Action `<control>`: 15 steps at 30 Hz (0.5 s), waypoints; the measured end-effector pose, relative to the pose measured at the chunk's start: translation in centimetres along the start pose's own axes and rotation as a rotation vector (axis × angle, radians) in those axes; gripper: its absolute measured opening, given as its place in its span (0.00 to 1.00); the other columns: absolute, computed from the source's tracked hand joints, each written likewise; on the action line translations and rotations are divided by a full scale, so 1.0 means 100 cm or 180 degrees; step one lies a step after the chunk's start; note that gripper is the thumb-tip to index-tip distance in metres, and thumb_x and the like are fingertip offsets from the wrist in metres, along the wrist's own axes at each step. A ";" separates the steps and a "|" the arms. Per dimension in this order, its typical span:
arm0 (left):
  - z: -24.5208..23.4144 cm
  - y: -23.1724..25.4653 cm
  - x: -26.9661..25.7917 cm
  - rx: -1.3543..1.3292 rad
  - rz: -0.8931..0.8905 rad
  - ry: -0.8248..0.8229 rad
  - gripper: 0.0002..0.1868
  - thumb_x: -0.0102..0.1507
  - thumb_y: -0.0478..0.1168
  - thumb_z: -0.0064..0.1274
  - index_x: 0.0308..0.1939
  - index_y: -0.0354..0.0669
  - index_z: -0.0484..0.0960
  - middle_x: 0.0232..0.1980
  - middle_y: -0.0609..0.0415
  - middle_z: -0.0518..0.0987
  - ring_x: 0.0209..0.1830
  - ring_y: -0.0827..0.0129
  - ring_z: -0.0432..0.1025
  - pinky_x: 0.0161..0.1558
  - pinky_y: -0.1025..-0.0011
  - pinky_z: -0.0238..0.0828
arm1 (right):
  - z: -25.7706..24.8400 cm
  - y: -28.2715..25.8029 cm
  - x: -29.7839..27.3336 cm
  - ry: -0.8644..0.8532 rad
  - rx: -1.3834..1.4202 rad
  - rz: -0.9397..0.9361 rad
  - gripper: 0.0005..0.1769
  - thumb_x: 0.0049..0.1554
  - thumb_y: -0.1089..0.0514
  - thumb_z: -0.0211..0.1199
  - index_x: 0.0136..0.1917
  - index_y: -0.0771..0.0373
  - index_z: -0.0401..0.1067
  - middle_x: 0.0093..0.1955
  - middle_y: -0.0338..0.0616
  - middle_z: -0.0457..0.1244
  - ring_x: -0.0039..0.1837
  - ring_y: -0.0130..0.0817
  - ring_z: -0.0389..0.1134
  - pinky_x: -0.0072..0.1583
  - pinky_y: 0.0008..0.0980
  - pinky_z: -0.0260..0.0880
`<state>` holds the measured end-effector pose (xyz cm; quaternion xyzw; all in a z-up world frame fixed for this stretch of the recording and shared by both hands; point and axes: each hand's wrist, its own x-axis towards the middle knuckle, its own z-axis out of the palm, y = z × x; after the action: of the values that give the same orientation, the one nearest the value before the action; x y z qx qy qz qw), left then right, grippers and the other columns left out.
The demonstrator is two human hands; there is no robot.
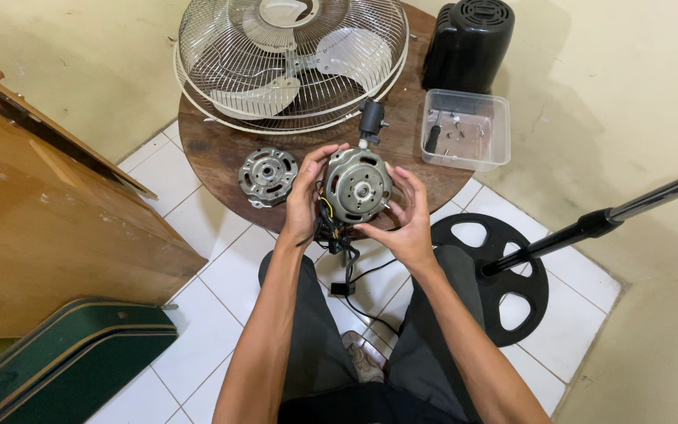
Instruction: The person disassembles an electric fan motor by removing screws with a screwdriver, separating the motor housing halves, and detaching the rear assembly. The removed parts are placed on the table.
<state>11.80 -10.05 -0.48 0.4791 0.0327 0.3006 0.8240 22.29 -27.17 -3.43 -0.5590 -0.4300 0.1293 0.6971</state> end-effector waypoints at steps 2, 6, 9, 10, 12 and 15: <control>-0.001 0.000 0.000 0.0044 0.0087 -0.0093 0.25 0.73 0.48 0.38 0.69 0.36 0.68 0.73 0.43 0.71 0.74 0.62 0.66 0.75 0.64 0.59 | -0.002 0.000 0.002 -0.0038 0.0017 -0.0007 0.62 0.41 0.70 0.81 0.79 0.60 0.46 0.82 0.54 0.49 0.83 0.44 0.52 0.78 0.50 0.62; 0.003 -0.001 -0.002 0.0212 -0.0019 -0.0019 0.23 0.72 0.46 0.42 0.67 0.36 0.68 0.73 0.44 0.71 0.73 0.61 0.65 0.74 0.62 0.59 | -0.004 -0.001 -0.001 -0.0013 0.0027 0.0008 0.62 0.42 0.70 0.80 0.79 0.60 0.46 0.83 0.55 0.49 0.83 0.44 0.52 0.76 0.50 0.59; 0.005 0.003 -0.003 0.0584 0.0287 -0.0193 0.24 0.70 0.43 0.49 0.68 0.36 0.68 0.73 0.43 0.70 0.76 0.61 0.63 0.78 0.63 0.54 | -0.003 -0.001 -0.001 0.0001 0.0048 0.0016 0.61 0.41 0.70 0.81 0.78 0.60 0.47 0.82 0.55 0.49 0.83 0.44 0.51 0.76 0.49 0.59; 0.006 0.003 -0.004 0.0664 0.0290 -0.0173 0.25 0.69 0.42 0.51 0.68 0.37 0.68 0.73 0.44 0.70 0.76 0.61 0.62 0.77 0.63 0.54 | -0.003 -0.002 -0.001 -0.0023 0.0047 0.0000 0.61 0.42 0.70 0.81 0.78 0.60 0.47 0.82 0.55 0.49 0.83 0.44 0.52 0.77 0.48 0.60; 0.008 0.004 -0.006 0.0826 0.0296 -0.0141 0.26 0.67 0.41 0.56 0.67 0.39 0.67 0.73 0.44 0.69 0.76 0.60 0.61 0.76 0.63 0.54 | -0.003 -0.003 -0.002 -0.0065 0.0044 -0.0037 0.59 0.42 0.71 0.80 0.78 0.61 0.48 0.83 0.55 0.50 0.83 0.44 0.52 0.79 0.47 0.61; 0.011 0.005 -0.006 0.1010 0.0333 -0.0027 0.26 0.67 0.42 0.57 0.66 0.40 0.68 0.72 0.47 0.69 0.76 0.61 0.62 0.75 0.64 0.56 | -0.002 -0.008 0.001 -0.0112 -0.0027 -0.0161 0.58 0.43 0.70 0.81 0.78 0.61 0.50 0.82 0.54 0.50 0.83 0.43 0.53 0.79 0.46 0.62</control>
<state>11.43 -10.99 0.38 0.6056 0.0512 0.3320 0.7214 22.24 -27.49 -2.71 -0.5485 -0.4567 0.1195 0.6901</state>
